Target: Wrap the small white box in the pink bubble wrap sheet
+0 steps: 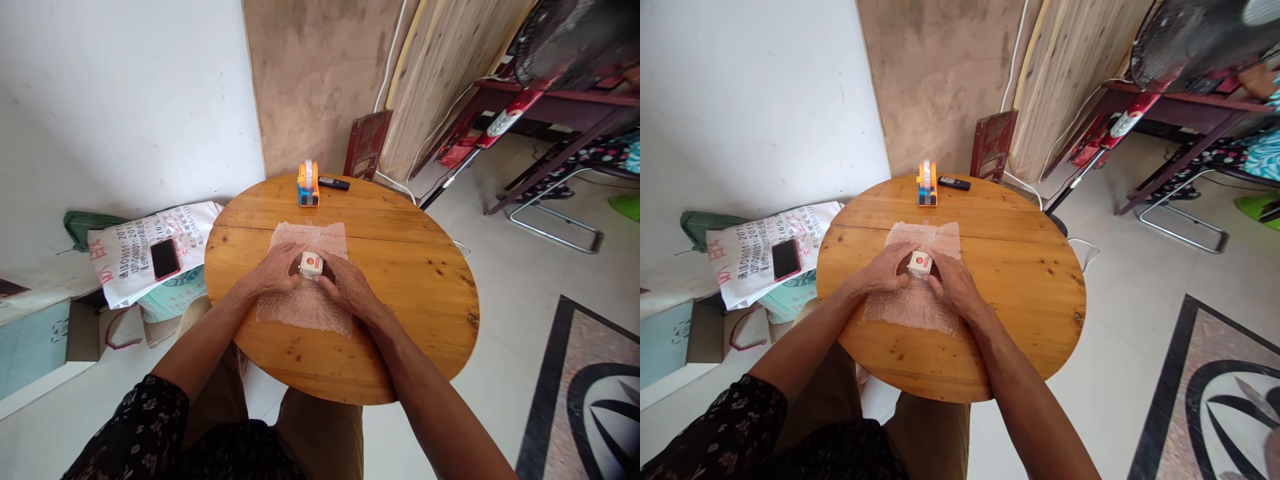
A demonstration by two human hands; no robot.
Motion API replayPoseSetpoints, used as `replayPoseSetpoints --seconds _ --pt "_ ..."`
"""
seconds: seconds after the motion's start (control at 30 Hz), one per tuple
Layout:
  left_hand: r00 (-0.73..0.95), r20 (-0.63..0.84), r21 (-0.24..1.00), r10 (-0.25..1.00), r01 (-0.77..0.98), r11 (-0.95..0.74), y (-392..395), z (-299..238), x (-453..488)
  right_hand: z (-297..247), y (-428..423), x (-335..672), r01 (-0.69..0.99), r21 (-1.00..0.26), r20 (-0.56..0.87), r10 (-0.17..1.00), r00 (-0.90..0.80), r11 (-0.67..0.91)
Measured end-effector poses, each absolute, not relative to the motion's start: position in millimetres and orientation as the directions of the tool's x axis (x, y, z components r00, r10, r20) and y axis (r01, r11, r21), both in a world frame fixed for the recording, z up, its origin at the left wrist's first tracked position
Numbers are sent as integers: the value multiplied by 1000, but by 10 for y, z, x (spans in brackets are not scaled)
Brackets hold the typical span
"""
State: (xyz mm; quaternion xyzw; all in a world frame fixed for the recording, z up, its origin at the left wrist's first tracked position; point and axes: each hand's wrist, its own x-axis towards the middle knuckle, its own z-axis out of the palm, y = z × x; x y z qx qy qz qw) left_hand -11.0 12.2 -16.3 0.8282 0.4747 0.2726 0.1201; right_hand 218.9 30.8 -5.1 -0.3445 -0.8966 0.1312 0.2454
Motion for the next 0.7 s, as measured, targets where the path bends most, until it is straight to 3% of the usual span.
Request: replayPoseSetpoints --seconds 0.7 --pt "431 336 431 838 720 -543 50 -72 -74 -24 307 2204 556 -392 329 676 -659 733"
